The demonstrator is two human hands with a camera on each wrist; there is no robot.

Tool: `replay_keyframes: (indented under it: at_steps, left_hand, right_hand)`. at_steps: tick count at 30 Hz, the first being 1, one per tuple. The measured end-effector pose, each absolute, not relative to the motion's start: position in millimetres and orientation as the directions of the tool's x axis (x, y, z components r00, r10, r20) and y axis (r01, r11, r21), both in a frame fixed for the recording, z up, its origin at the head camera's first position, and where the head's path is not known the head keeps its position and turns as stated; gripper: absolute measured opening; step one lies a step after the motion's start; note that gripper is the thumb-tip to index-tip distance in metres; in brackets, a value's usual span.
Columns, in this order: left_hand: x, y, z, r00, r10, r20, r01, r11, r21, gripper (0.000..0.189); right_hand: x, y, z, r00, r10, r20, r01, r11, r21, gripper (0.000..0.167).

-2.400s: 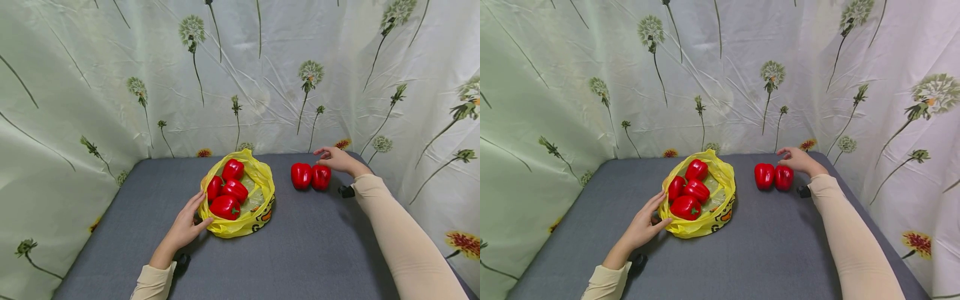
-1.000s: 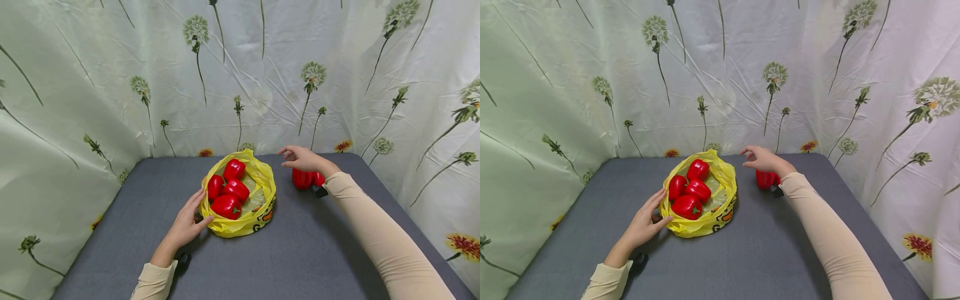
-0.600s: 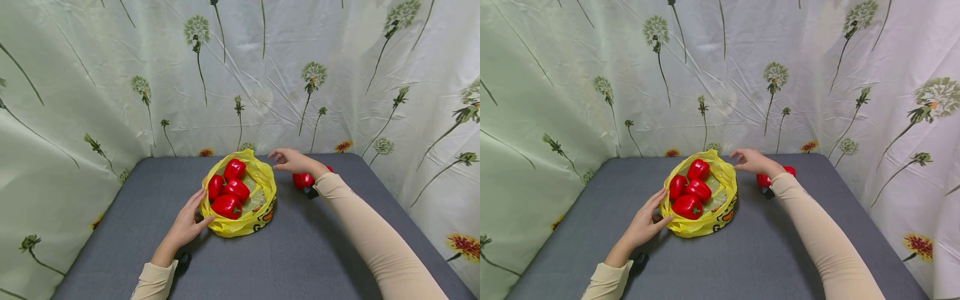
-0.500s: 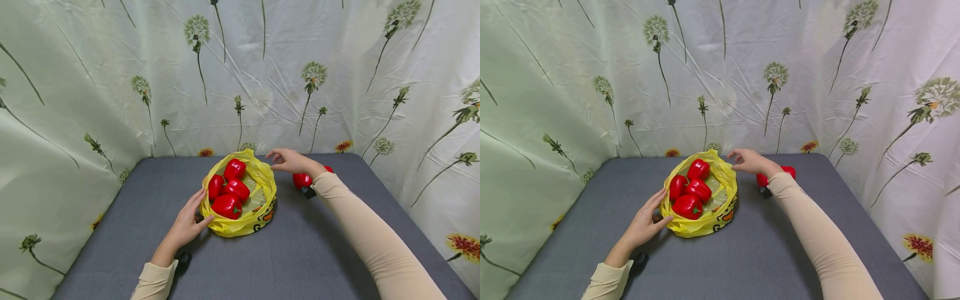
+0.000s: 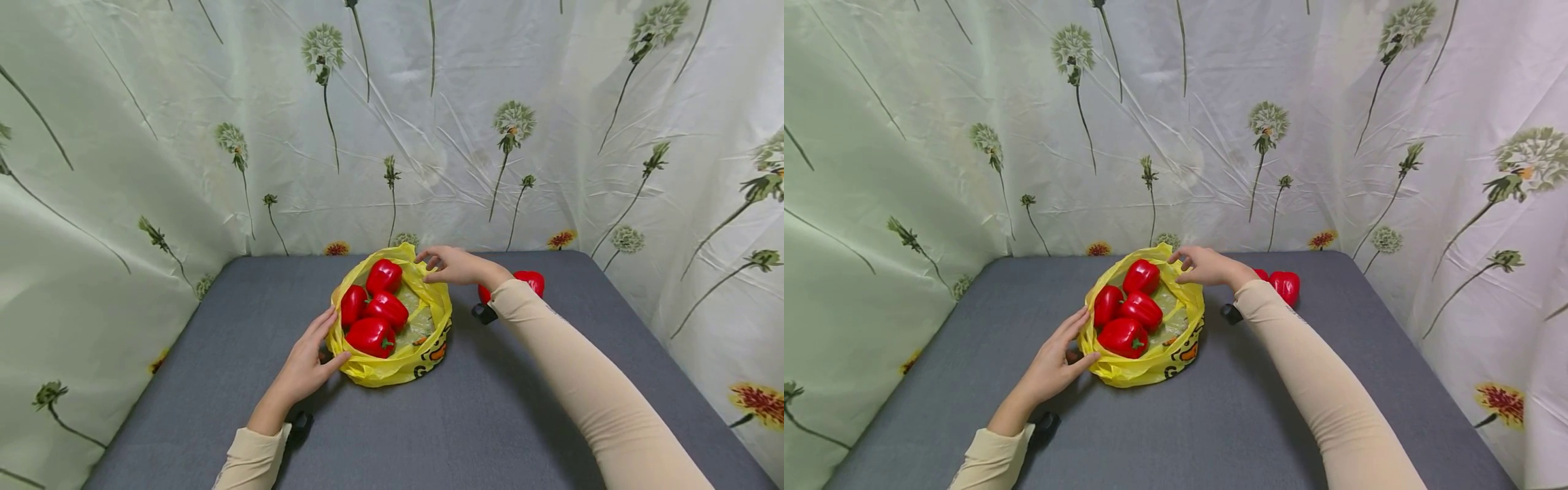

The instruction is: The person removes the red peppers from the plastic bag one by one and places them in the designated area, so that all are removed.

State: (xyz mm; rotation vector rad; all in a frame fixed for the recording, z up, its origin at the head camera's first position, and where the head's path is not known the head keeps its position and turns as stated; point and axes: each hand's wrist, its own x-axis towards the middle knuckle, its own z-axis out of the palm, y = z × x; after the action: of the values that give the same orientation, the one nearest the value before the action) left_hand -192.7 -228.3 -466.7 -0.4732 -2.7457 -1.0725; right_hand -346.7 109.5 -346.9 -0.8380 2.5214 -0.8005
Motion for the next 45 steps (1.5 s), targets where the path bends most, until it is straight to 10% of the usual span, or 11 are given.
replay_keyframes:
  at_steps: [45]
  left_hand:
    - [-194,-231,-469,-0.929,0.256,0.268,0.369,0.692,0.620,0.085]
  right_hand:
    - [-339,38,-364,-0.669,-0.609,-0.426,-0.272,0.734,-0.623,0.059]
